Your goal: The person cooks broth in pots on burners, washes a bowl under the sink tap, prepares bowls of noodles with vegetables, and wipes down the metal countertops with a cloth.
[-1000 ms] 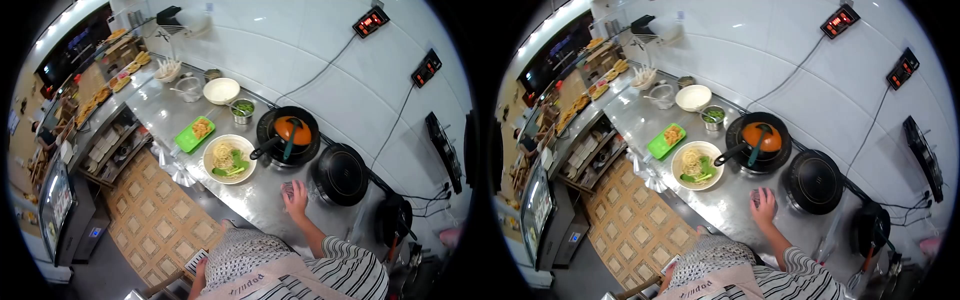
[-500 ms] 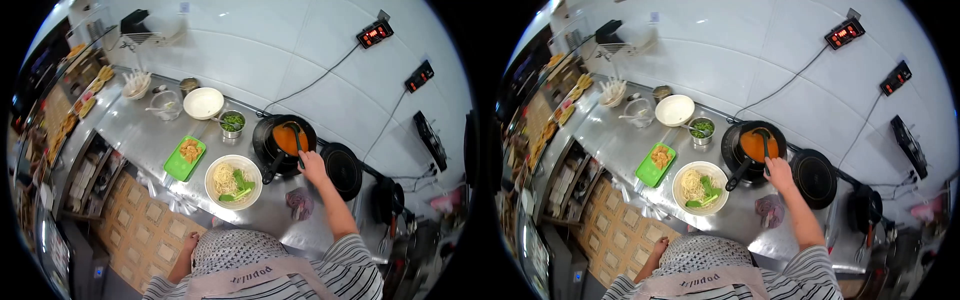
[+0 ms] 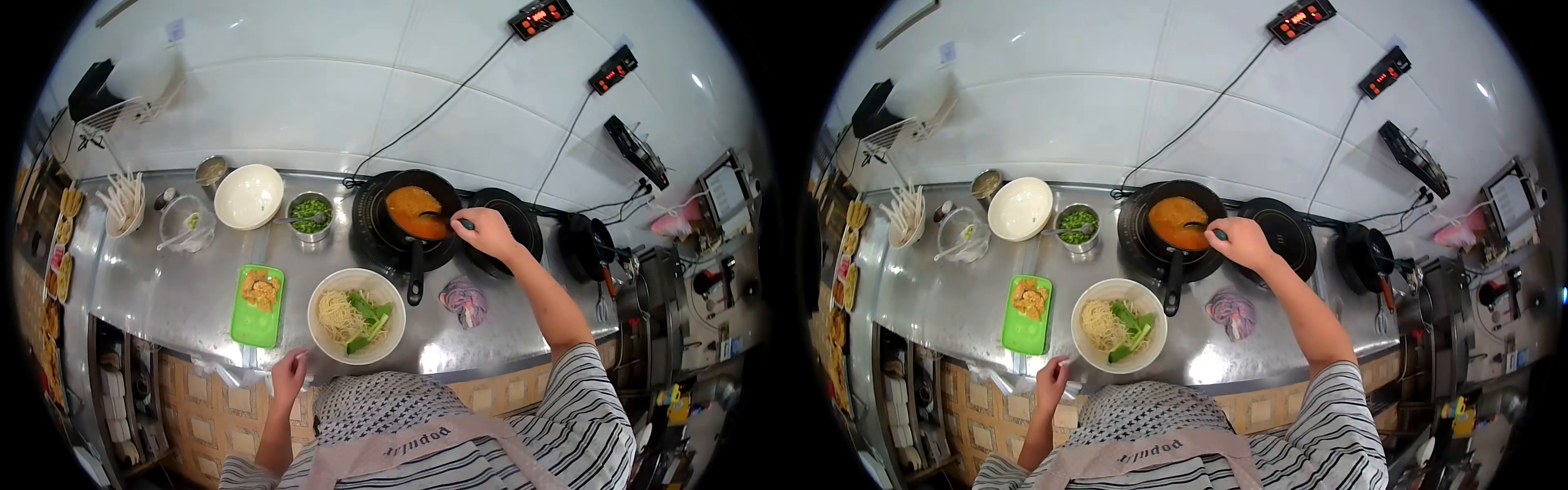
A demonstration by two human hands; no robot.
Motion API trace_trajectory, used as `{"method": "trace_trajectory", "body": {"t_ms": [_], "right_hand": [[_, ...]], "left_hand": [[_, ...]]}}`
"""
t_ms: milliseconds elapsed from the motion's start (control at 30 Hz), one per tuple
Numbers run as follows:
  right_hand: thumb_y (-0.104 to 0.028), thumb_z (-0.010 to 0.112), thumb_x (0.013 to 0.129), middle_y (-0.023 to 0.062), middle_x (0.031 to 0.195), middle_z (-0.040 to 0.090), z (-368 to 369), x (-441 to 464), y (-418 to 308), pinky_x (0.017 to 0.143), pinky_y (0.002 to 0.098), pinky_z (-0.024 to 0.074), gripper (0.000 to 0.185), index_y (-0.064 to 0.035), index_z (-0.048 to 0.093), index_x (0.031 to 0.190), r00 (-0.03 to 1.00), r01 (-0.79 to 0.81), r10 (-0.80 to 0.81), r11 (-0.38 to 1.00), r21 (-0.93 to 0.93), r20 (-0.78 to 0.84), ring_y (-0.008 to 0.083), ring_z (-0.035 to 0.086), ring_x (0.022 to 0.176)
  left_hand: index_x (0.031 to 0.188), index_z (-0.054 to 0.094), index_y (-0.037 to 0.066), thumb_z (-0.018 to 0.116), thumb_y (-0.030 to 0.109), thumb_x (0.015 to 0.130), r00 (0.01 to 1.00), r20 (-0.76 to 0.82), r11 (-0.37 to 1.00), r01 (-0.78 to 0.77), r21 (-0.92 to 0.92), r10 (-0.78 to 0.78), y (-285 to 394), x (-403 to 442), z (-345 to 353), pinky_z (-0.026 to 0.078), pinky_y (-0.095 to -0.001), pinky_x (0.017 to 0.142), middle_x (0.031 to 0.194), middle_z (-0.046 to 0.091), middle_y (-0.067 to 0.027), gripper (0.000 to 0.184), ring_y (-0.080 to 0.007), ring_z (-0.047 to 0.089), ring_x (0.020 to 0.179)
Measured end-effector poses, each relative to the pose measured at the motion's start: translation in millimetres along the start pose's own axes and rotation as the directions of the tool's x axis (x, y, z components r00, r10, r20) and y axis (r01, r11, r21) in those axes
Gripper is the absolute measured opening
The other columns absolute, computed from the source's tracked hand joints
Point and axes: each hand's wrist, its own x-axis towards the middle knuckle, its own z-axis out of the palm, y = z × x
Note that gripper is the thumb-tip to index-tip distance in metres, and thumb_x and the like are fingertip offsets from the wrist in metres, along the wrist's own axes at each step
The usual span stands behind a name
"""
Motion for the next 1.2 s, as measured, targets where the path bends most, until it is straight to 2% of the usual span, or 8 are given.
{"method": "trace_trajectory", "body": {"t_ms": [233, 367, 400, 633, 900, 1033, 1100, 1200], "right_hand": [[-0.029, 0.057, 0.083, 0.013, 0.06, 0.06, 7.4, -16.7, 12.6, 0.057, 0.033, 0.0475, 0.026, -0.0071, 0.066, 0.092, 0.875, -0.401, 0.468, 0.842, 0.361, -0.121, 0.0256, 0.061, 0.056], [-0.019, 0.063, 0.08, 0.0146, 0.077, 0.064, 5.6, -49.0, 6.4, 0.063, 0.032, 0.0485, 0.023, -0.0052, 0.064, 0.098, 0.904, -0.293, 0.372, 0.897, 0.33, -0.21, 0.0272, 0.062, 0.066], [-0.013, 0.065, 0.077, 0.0126, 0.084, 0.061, 25.4, -54.1, 16.1, 0.066, 0.0337, 0.0474, 0.025, -0.0081, 0.063, 0.102, 0.903, -0.046, 0.164, 0.956, 0.29, -0.398, 0.0276, 0.059, 0.071], [0.0, 0.064, 0.063, 0.0075, 0.083, 0.05, 86.8, -73.3, 18.6, 0.069, 0.0374, 0.0448, 0.049, -0.0134, 0.059, 0.11, 0.958, 0.06, -0.063, 0.998, -0.02, -0.28, 0.0271, 0.052, 0.08], [0.0, 0.059, 0.074, 0.0156, 0.099, 0.054, 126.0, -138.8, 7.0, 0.078, 0.0418, 0.0436, 0.062, -0.0062, 0.038, 0.132, 0.924, -0.281, 0.344, 0.907, 0.313, -0.169, 0.0361, 0.053, 0.091], [-0.002, 0.06, 0.076, 0.0184, 0.099, 0.058, 109.6, -203.2, -13.8, 0.082, 0.0395, 0.0442, 0.043, -0.0038, 0.051, 0.118, 0.942, -0.268, 0.305, 0.935, 0.232, -0.14, 0.0348, 0.055, 0.093], [-0.002, 0.06, 0.077, 0.0178, 0.096, 0.06, 134.8, -255.1, -7.4, 0.076, 0.0365, 0.0478, 0.033, -0.0035, 0.057, 0.11, 0.911, -0.347, 0.395, 0.892, 0.291, -0.123, 0.0325, 0.059, 0.086], [-0.002, 0.061, 0.076, 0.0163, 0.086, 0.062, 139.2, -296.6, -23.7, 0.065, 0.0345, 0.0491, 0.021, -0.0027, 0.063, 0.097, 0.809, -0.541, 0.587, 0.748, 0.383, -0.003, 0.0298, 0.061, 0.074]], "left_hand": [[0.106, 0.061, 0.005, 0.06, 0.011, 0.082, 0.979, 0.119, 0.969, -0.137, -0.206, 0.164, 85.6, 76.6, 67.2, 0.04, -0.023, 0.052, 0.063, 0.053, -0.0017, 0.025, -0.0076, 0.047, 0.056], [0.112, 0.056, 0.003, 0.062, 0.014, 0.082, 0.95, 0.11, 0.92, -0.247, -0.303, 0.291, 107.7, 111.7, 131.1, 0.044, -0.023, 0.059, 0.081, 0.056, -0.0039, 0.033, -0.009, 0.052, 0.069], [0.117, 0.052, 0.004, 0.063, 0.018, 0.083, 0.965, 0.145, 0.909, -0.146, -0.389, 0.217, 116.6, 118.4, 145.0, 0.045, -0.0232, 0.062, 0.086, 0.055, -0.0043, 0.038, -0.0101, 0.053, 0.072], [0.13, 0.033, 0.009, 0.05, 0.033, 0.091, 0.821, 0.539, 0.667, 0.508, -0.544, -0.186, 170.2, 138.5, 183.9, 0.051, -0.0284, 0.059, 0.095, 0.058, -0.007, 0.049, -0.018, 0.062, 0.072], [0.119, 0.043, 0.007, 0.046, 0.034, 0.094, 0.756, 0.651, 0.561, 0.566, -0.604, -0.061, 155.0, 144.2, 179.7, 0.052, -0.0303, 0.063, 0.095, 0.061, -0.0091, 0.037, -0.0203, 0.063, 0.072], [0.096, 0.053, 0.007, 0.047, 0.031, 0.093, 0.921, 0.254, 0.572, 0.383, -0.726, -0.294, 137.1, 163.2, 147.0, 0.048, -0.0253, 0.06, 0.076, 0.057, -0.0034, 0.026, -0.0148, 0.057, 0.064], [0.087, 0.052, 0.006, 0.05, 0.024, 0.09, 0.978, 0.107, 0.536, 0.19, -0.822, -0.181, 68.2, 212.6, 123.8, 0.048, -0.0267, 0.059, 0.073, 0.053, -0.0034, 0.018, -0.0158, 0.053, 0.061], [0.087, 0.051, 0.007, 0.047, 0.02, 0.088, 0.882, -0.122, 0.481, 0.128, -0.868, -0.455, 15.9, 271.2, 80.2, 0.048, -0.0298, 0.058, 0.076, 0.053, -0.0068, 0.013, -0.0185, 0.053, 0.062]]}}
